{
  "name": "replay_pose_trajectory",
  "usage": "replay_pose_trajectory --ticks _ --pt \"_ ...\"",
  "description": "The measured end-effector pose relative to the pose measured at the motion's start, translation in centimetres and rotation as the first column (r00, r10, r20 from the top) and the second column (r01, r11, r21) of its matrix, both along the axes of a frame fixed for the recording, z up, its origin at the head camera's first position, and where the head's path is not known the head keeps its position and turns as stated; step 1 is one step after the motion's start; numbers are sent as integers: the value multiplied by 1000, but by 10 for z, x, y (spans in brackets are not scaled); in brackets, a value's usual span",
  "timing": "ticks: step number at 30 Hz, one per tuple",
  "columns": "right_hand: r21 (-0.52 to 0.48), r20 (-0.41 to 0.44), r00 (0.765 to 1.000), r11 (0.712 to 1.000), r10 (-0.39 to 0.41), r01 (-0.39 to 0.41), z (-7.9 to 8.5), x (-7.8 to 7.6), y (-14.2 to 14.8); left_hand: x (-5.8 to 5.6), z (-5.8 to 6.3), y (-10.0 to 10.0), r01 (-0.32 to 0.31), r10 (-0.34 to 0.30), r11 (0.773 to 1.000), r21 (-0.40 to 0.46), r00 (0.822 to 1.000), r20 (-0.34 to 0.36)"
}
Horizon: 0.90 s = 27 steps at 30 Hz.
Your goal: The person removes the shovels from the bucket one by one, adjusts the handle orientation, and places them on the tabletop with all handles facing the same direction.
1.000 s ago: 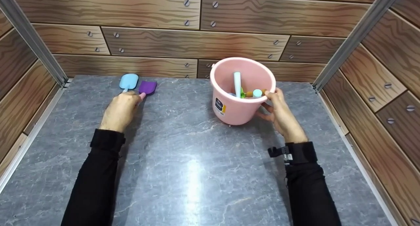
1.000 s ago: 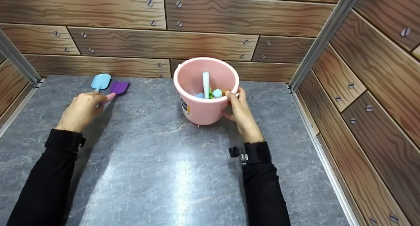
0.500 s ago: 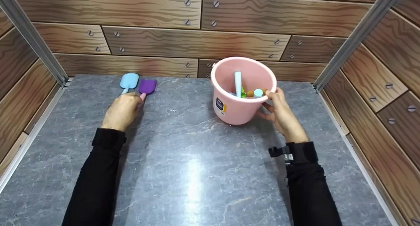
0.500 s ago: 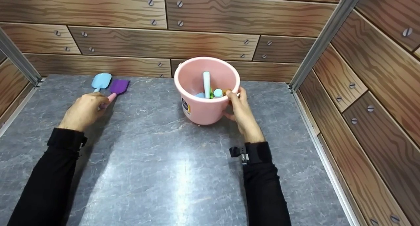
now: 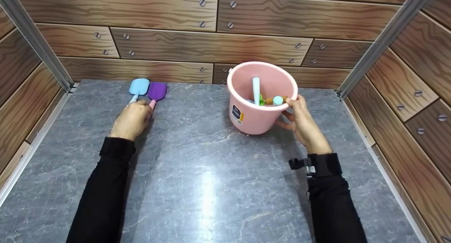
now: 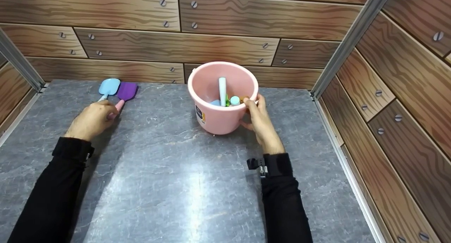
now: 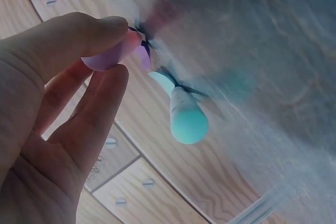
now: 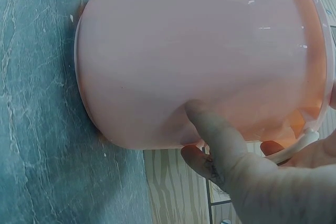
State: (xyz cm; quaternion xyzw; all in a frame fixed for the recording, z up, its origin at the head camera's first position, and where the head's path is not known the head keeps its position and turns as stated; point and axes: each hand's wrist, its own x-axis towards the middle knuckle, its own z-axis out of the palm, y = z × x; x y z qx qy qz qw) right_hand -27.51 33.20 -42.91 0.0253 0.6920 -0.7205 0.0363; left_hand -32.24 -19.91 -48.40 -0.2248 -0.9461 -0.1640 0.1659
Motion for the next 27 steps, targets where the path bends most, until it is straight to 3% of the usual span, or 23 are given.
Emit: replay_pose_trajectory --ticks 7,17,27 --pt "2 5 1000 1000 0 0 0 0 0 -2 -3 -1 14 -14 1000 -2 1000 -5" --pt "3 0 1000 1000 -2 2 -1 0 1 -3 -6 -3 -10 12 1000 -20 997 82" --pt "-9 13 1000 1000 -6 6 0 -1 -1 -3 -8 0 -14 15 1000 -24 998 54"
